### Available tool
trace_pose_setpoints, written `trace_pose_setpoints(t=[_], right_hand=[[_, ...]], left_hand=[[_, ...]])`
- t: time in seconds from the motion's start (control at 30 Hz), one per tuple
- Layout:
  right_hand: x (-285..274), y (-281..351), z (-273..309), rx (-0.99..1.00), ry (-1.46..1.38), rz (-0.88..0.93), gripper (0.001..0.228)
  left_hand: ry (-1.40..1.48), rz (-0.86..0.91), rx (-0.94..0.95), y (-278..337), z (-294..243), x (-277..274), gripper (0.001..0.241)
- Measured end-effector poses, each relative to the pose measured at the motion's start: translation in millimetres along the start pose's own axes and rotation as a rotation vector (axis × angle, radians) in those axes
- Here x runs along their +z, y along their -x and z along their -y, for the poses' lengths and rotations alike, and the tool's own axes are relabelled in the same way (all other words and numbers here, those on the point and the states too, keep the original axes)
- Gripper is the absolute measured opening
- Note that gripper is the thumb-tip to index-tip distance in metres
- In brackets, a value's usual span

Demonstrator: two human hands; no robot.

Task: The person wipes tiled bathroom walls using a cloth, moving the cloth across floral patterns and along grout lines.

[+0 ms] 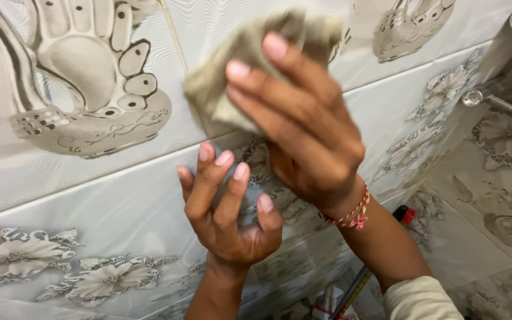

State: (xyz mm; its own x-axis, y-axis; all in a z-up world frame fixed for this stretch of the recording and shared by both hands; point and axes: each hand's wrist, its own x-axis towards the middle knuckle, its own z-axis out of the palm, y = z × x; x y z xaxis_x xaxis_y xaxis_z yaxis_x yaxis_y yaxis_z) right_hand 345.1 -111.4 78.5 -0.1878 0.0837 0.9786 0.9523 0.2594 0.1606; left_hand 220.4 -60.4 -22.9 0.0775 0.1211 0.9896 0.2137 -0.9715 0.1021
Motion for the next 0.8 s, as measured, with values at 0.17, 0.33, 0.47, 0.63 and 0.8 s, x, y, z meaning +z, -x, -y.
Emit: trace_pose_setpoints(t=[0.17,0.33,0.47,0.63,0.8], right_hand=[[-11,41,-8,0.036,-0.016,0.071,0.02],[-17,64,-44,0.082,0.074,-0.032,0.025],[-19,51,-53,0.091,0.091,-0.113,0.024],[-16,28,-33,0.149,0.083,-0.092,0.023],[-19,42,-25,-0.035,-0.038,0.035,0.024]], left_hand=[[-0.037,-0.015,0.017,1,-2,7,0.035],[-0.041,-0.022,0.042,2,-2,12,0.035],[-0.039,-0.015,0.031,-1,-5,14,0.035],[-0.057,0.004,0.031,-3,-13,18,0.034],[-0.001,0.006,0.009,1,-20,26,0.035]])
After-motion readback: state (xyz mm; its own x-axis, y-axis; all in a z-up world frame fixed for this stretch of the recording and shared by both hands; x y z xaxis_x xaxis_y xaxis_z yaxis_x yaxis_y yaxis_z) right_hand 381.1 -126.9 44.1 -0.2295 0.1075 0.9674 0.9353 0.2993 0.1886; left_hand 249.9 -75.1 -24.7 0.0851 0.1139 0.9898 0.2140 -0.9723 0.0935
